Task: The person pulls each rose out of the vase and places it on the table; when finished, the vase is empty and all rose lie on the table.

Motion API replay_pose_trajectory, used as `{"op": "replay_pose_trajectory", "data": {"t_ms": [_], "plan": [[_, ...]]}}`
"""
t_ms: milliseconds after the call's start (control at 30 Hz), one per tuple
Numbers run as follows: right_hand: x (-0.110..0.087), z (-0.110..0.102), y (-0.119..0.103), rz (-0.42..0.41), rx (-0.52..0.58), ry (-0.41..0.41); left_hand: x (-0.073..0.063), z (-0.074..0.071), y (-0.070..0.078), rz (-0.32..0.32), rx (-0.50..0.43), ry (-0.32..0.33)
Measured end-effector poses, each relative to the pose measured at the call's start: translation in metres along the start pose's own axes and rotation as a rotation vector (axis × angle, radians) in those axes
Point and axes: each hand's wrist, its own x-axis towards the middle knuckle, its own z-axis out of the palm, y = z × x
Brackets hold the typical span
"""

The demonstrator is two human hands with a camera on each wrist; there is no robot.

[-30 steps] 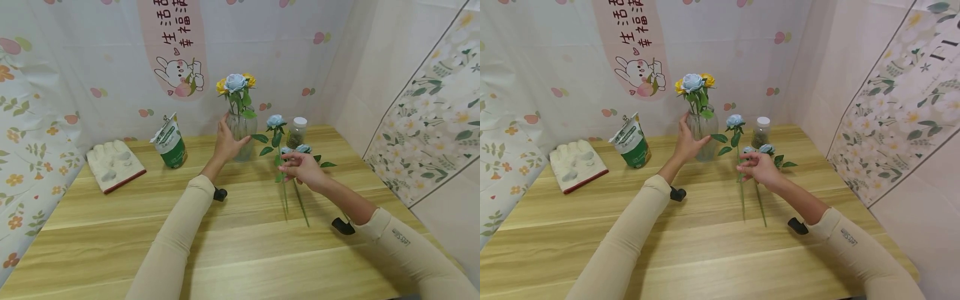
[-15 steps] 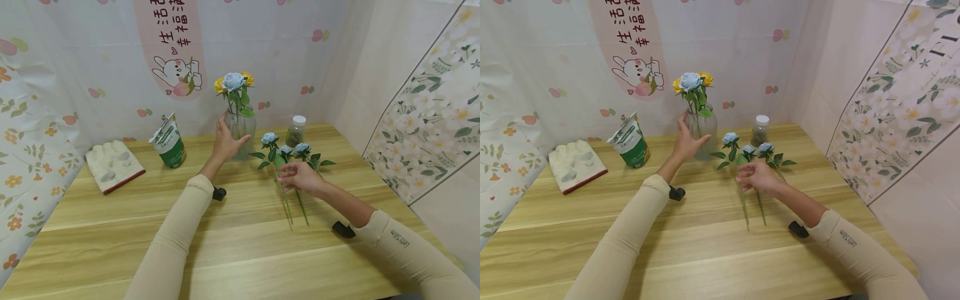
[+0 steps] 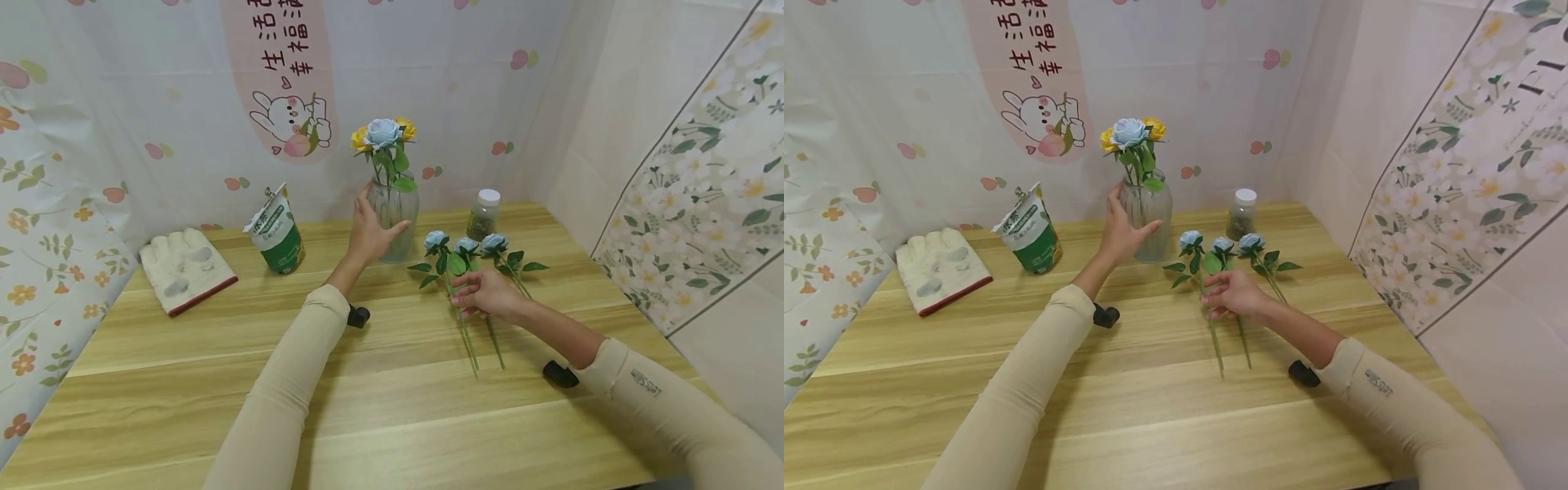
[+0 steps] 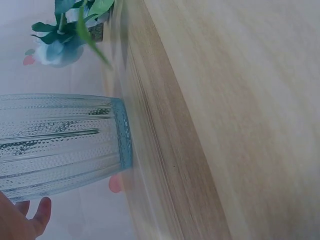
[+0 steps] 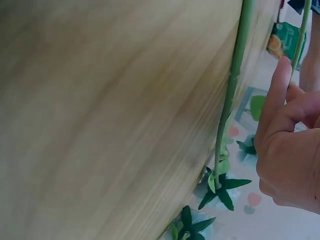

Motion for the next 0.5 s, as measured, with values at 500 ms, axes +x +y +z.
{"op": "replay_pose_trajectory", "data": {"t_ms": [500], "plan": [[0.011,0.004,0.003,0.015,0.007,0.038,0.001,0.001,-0.001,0.003,0.004,0.006]]}}
